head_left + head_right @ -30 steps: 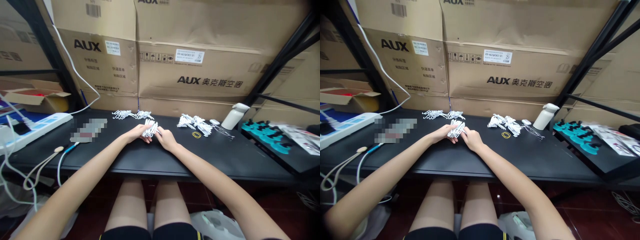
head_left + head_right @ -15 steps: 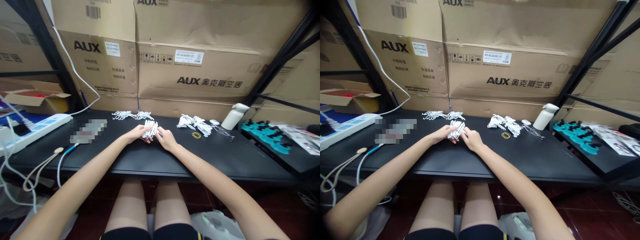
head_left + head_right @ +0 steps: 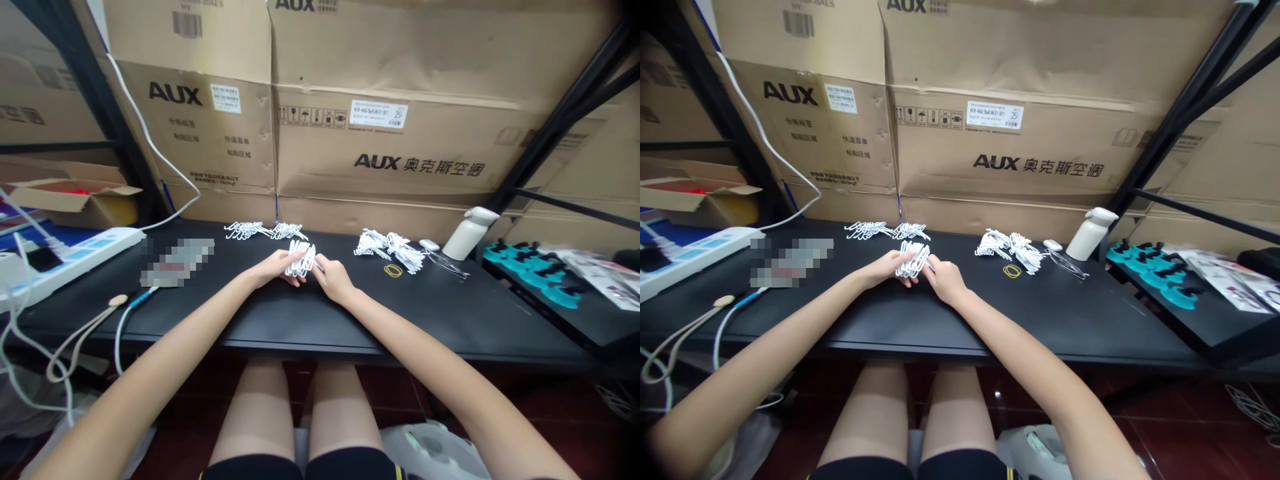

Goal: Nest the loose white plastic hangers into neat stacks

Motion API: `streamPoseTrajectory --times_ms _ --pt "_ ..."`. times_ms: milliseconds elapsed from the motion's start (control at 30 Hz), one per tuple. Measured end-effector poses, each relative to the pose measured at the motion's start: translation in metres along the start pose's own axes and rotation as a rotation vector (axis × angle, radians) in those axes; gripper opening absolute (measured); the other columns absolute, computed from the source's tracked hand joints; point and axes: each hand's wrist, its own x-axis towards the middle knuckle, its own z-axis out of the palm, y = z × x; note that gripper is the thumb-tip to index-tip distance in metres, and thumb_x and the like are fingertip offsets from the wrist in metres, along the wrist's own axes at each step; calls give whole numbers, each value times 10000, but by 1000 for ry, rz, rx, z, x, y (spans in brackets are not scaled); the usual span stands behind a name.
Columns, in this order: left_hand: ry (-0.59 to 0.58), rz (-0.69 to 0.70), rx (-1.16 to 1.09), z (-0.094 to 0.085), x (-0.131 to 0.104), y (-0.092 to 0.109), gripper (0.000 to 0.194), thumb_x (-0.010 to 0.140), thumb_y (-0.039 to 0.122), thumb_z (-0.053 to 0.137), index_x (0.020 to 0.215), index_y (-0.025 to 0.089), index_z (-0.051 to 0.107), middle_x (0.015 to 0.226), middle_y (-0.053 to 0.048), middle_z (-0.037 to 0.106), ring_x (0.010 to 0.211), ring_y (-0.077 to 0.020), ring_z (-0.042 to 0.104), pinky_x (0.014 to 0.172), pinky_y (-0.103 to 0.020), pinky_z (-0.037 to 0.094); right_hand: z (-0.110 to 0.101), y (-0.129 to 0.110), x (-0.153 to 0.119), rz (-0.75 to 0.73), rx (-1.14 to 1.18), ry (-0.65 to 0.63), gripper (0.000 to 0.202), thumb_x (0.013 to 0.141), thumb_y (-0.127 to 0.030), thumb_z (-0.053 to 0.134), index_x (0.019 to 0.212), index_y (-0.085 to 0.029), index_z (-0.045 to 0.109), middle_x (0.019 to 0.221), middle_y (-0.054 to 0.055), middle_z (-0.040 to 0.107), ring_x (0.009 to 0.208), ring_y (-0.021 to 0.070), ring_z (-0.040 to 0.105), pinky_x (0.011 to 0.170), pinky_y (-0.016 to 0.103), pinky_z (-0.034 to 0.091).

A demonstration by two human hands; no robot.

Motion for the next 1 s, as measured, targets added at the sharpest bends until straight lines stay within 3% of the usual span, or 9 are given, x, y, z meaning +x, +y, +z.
streamPoseTrajectory --times_ms 367,633,1000 --pt "0 2 18 0 0 0 550 758 606 598 882 77 681 684 -122 708 571 -196 666 558 -289 545 -1 -1 -1 0 -11 -1 185 938 -285 426 949 -181 578 740 37 665 613 161 588 593 218 353" --pt "15 100 43 1 -2 1 394 724 488 695 771 97 673 660 -69 682 557 -156 626 512 -241 501 -2 -6 -3 -50 3 0 153 922 -301 463 940 -190 567 760 32 666 636 159 594 604 216 364" --pt "35 95 70 0 -1 0 376 715 487 703 767 115 674 660 -64 689 592 -170 637 554 -248 495 0 -4 -3 -83 37 20 165 920 -313 460 917 -186 567 751 36 659 620 160 585 593 223 365"
